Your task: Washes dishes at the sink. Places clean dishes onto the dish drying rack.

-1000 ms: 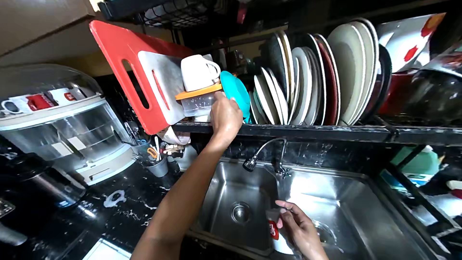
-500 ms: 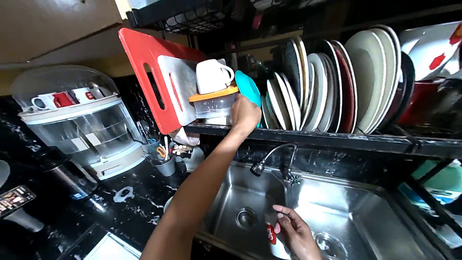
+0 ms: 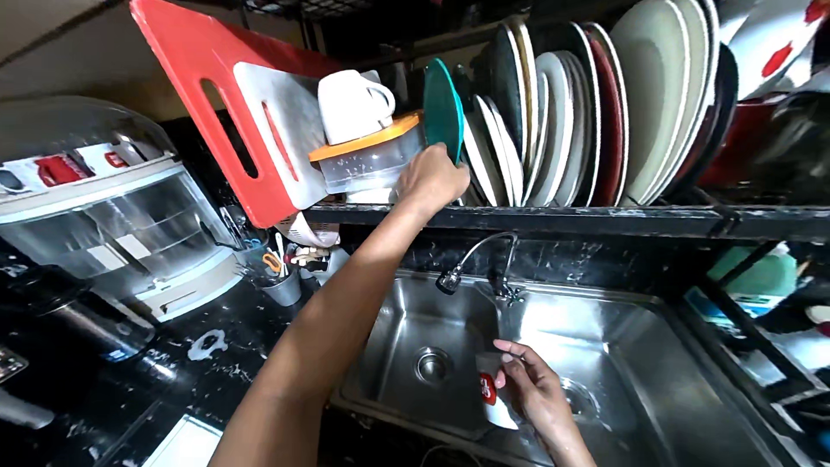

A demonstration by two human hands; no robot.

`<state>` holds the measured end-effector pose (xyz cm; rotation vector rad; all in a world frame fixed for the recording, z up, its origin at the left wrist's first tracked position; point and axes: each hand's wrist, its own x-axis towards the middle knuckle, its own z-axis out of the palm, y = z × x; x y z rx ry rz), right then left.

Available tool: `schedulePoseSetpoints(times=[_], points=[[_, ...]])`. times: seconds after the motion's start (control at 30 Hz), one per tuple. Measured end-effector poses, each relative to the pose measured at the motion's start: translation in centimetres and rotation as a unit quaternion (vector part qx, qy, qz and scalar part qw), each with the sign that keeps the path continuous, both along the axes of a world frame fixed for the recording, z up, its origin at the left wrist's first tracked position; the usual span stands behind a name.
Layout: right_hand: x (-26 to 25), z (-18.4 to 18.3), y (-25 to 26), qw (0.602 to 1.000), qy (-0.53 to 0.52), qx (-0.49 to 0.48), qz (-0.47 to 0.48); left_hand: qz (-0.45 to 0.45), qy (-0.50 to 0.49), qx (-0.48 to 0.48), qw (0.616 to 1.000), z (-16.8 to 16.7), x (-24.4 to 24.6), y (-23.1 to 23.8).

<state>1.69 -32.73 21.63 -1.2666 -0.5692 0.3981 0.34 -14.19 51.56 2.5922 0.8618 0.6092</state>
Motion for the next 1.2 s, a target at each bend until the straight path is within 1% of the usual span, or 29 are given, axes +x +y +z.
schedulePoseSetpoints(times=[0.13, 0.2, 0.3, 0.43, 0.5, 0.6, 0.63, 0.7, 0.77, 0.87, 0.93, 0.97, 1.0, 1.07, 1.1, 1.13, 1.17, 1.2], points=[[0.1, -0.2, -0.6, 1.0, 0.013, 0.005, -0.014, 0.016, -0.022, 0.029, 0.999, -0.6, 0.0, -0.3], [0.2, -0.5, -0.8, 1.0, 0.01, 0.004, -0.02, 0.028, -0.023, 0.029, 0.999, -0.5, 0.1, -0.6], [0.1, -0.4, -0.9, 1.0, 0.007, -0.011, -0.022, 0.039, -0.008, 0.028, 0.999, -0.1, 0.8, -0.9], [0.0, -0.3, -0.8, 1.0, -0.001, -0.005, -0.017, 0.056, 0.031, 0.082, 0.995, -0.1, 1.3, -0.8], [0.1, 0.0, -0.9, 1.0, 0.002, -0.002, -0.018, 0.052, -0.005, 0.083, 0.995, -0.4, 0.9, -0.6], [0.4, 0.6, -1.2, 1.0, 0.028, 0.008, 0.007, 0.02, -0.102, 0.048, 0.993, -1.0, -0.2, -0.2], [0.6, 0.9, -1.4, 0.998, 0.051, 0.029, 0.029, 0.003, -0.132, 0.033, 0.991, -1.2, -0.7, 0.1], [1.2, 1.5, -1.7, 0.984, 0.108, 0.104, 0.096, -0.032, -0.183, 0.024, 0.982, -1.7, -2.1, 0.7], [1.9, 2.2, -1.8, 0.959, 0.145, 0.183, 0.158, -0.068, -0.22, 0.057, 0.971, -2.4, -3.6, 1.1], [2.3, 4.2, -1.8, 0.928, 0.142, 0.256, 0.23, -0.129, -0.271, 0.12, 0.946, -3.3, -7.2, 0.4], [2.2, 5.6, -1.7, 0.915, 0.122, 0.282, 0.263, -0.192, -0.315, 0.123, 0.921, -3.9, -10.5, -0.8], [2.1, 6.2, -1.6, 0.913, 0.101, 0.286, 0.272, -0.242, -0.326, 0.1, 0.908, -4.4, -12.1, -1.1], [1.9, 6.6, -1.4, 0.915, 0.071, 0.285, 0.276, -0.29, -0.309, 0.049, 0.905, -5.0, -13.6, -1.5], [1.0, 7.2, -0.8, 0.923, 0.009, 0.277, 0.266, -0.389, -0.219, -0.058, 0.893, -6.4, -15.3, -1.6], [0.2, 7.5, -0.7, 0.93, -0.016, 0.265, 0.252, -0.429, -0.166, -0.104, 0.881, -7.1, -15.4, -1.5], [-0.6, 7.7, -0.7, 0.941, -0.034, 0.247, 0.227, -0.459, -0.123, -0.145, 0.868, -7.8, -15.0, -1.2], [-1.6, 8.0, -0.7, 0.954, -0.034, 0.226, 0.193, -0.468, -0.095, -0.18, 0.86, -8.3, -14.5, -0.9], [-2.4, 8.3, -0.8, 0.965, -0.018, 0.207, 0.161, -0.462, -0.083, -0.201, 0.86, -8.5, -14.0, -0.5]])
